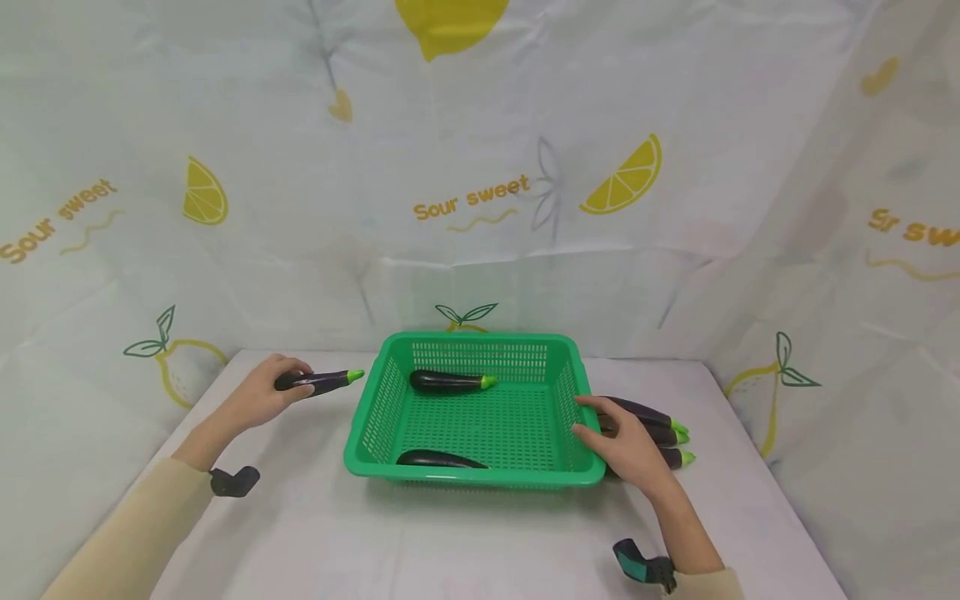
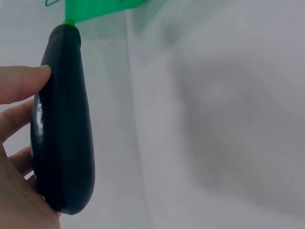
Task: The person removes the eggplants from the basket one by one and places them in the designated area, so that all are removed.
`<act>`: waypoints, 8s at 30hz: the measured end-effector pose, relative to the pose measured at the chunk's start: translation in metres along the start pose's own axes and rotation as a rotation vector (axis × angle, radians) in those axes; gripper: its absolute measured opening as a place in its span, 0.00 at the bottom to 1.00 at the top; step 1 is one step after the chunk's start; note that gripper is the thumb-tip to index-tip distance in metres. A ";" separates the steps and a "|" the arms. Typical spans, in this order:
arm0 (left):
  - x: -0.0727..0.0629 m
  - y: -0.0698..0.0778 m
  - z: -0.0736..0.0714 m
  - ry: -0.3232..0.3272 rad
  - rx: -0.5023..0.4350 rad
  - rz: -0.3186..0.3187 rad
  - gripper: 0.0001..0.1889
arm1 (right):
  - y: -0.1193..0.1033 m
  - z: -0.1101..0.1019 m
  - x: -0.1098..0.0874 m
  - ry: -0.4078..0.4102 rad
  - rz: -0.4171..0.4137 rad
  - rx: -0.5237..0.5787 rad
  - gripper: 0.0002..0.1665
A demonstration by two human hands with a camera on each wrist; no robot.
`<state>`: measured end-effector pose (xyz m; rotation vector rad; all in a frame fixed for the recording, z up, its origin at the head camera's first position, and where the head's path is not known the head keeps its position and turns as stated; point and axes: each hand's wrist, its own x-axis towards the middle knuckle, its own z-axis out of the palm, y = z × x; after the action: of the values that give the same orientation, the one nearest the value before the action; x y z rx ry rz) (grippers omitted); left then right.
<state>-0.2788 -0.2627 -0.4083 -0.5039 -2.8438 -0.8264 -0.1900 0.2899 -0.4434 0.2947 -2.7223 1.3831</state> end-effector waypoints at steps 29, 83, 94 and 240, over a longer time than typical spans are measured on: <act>-0.009 -0.036 0.038 -0.008 0.121 -0.074 0.15 | 0.003 0.001 -0.001 0.001 0.020 -0.012 0.35; -0.002 0.007 0.034 0.176 0.115 0.020 0.15 | 0.006 0.002 0.002 -0.004 0.005 -0.006 0.35; -0.002 0.049 0.026 0.228 0.114 0.154 0.14 | 0.005 0.001 0.001 0.005 -0.007 -0.026 0.35; 0.019 0.143 0.106 -0.659 -0.231 0.104 0.12 | 0.003 0.001 0.001 -0.004 0.007 -0.007 0.35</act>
<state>-0.2505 -0.0865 -0.4226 -1.1303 -3.2592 -1.1521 -0.1913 0.2908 -0.4461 0.2885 -2.7336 1.3765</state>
